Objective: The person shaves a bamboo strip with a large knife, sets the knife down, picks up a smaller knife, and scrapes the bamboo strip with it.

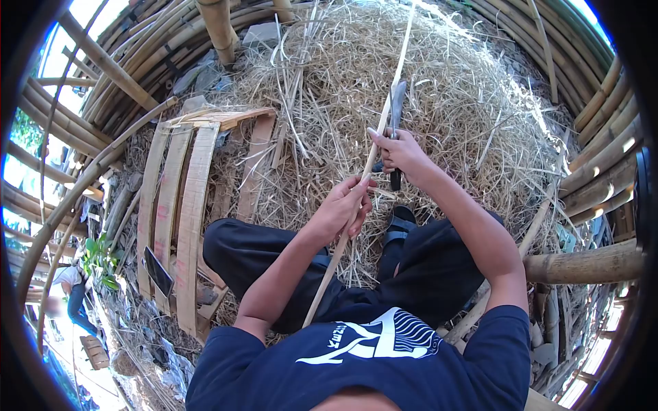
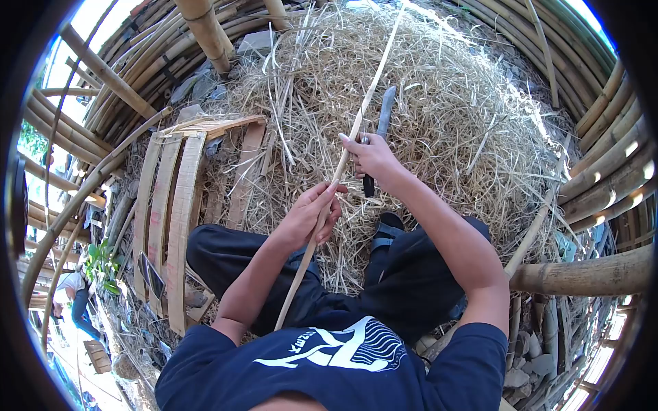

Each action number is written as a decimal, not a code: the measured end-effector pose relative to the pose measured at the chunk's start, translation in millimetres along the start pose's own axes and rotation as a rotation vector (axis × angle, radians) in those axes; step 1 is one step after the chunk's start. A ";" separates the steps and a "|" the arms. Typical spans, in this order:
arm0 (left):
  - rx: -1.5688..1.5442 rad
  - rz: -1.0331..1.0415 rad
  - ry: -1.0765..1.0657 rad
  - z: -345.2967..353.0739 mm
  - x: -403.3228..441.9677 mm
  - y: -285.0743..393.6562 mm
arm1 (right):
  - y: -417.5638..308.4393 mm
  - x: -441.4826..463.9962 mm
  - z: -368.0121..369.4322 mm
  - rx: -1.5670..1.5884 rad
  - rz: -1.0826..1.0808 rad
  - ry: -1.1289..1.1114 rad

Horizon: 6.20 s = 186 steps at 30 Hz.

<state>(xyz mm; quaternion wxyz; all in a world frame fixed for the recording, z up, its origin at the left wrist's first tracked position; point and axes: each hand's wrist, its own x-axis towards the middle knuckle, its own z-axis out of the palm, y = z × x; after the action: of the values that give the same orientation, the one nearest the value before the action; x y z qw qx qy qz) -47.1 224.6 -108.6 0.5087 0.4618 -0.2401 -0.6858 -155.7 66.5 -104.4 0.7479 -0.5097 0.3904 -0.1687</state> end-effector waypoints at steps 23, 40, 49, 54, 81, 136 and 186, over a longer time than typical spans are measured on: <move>0.519 0.321 0.337 -39.1 22.7 -17.8 | 18.1 -3.6 12.4 -1.358 -0.370 0.089; 0.712 0.367 0.327 -14.9 -0.3 -8.0 | -14.2 52.1 -76.8 -1.028 0.046 0.581; 0.648 0.410 0.297 -16.1 1.7 -6.7 | -50.6 0.0 -45.2 -1.002 -0.119 0.424; 0.818 0.457 0.425 -13.2 1.5 0.8 | -8.1 -5.2 -3.3 -1.210 -0.312 0.167; 0.958 0.421 0.469 -13.3 -0.3 -2.2 | -4.7 -5.1 3.7 -1.387 -0.216 0.106; 1.067 0.554 0.500 -11.2 -4.7 7.5 | -36.7 44.0 -42.8 -1.393 -0.146 0.437; 0.508 0.418 0.357 -28.4 -2.3 -10.4 | -0.4 15.6 15.1 -1.428 -0.310 0.204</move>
<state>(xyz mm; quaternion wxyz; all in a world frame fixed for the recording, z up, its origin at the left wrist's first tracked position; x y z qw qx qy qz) -27.0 234.5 -129.1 0.5407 0.6266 -0.3993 -0.3944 -134.3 65.7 -107.8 0.1612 -0.9036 0.3962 -0.0238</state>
